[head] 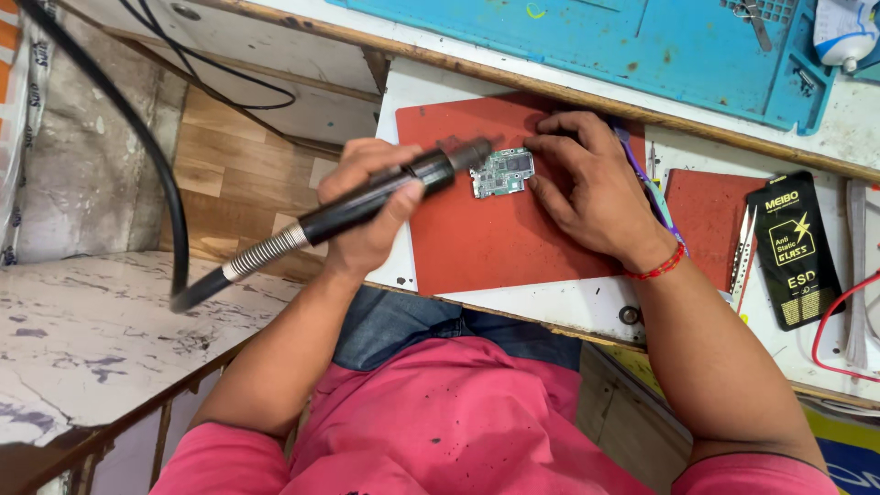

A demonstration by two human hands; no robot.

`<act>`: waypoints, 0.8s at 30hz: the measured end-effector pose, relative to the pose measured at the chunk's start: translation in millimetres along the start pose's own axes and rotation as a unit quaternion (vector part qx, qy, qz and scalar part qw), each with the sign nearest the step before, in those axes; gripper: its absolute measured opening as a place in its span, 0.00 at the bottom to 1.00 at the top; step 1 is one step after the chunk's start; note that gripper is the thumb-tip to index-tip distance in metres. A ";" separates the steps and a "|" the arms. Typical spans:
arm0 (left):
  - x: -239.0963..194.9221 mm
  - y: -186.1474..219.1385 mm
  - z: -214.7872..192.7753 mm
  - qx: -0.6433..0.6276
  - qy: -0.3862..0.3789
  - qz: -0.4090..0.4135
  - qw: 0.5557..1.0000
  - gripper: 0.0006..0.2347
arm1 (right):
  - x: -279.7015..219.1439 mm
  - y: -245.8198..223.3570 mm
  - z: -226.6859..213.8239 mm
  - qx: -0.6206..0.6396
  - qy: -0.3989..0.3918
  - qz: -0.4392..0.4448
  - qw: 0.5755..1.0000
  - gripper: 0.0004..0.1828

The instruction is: The person uses a heat gun to apply hot air to a small circuit board placed on a red mat, then switches to a toothbrush to scrub the board's surface. The person repeatedly scrubs different areas of the board while holding it steady with the other hand.

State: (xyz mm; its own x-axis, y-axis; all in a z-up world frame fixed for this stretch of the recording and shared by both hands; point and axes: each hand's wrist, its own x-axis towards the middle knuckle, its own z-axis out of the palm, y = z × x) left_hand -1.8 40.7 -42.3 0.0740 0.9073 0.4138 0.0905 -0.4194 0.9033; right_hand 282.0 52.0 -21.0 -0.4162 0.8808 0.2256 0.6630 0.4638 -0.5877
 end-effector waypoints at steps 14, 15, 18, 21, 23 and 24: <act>2.0 -2.9 -5.2 0.040 -0.056 0.024 0.997 0.12 | 0.1 2.7 -0.9 -0.003 -0.003 -0.011 1.000 0.20; -1.3 -2.0 -3.6 0.040 -0.066 0.027 0.997 0.12 | -2.8 2.2 -3.2 -0.006 -0.010 -0.011 1.000 0.20; 4.3 -0.8 -5.2 0.027 -0.087 0.062 0.994 0.12 | 6.9 2.7 -5.3 -0.011 -0.008 -0.015 1.000 0.21; 1.1 0.1 -7.5 0.023 -0.065 0.004 0.998 0.12 | 2.8 -1.1 -5.6 -0.004 -0.017 -0.001 1.000 0.22; 2.0 -2.0 -6.7 0.018 -0.108 0.035 0.993 0.12 | 4.4 -1.0 -5.6 -0.008 -0.014 -0.004 1.000 0.22; 4.5 -3.9 -6.8 0.016 -0.128 0.055 0.990 0.12 | 7.0 -1.0 -5.6 -0.010 -0.010 0.003 1.000 0.22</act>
State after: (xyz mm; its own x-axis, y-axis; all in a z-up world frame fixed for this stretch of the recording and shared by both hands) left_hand -8.5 46.6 -43.2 0.3333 0.8213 0.4630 0.0999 -0.5191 0.8489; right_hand 281.9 58.3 -14.5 -0.4246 0.8816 0.2062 0.6774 0.4604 -0.5738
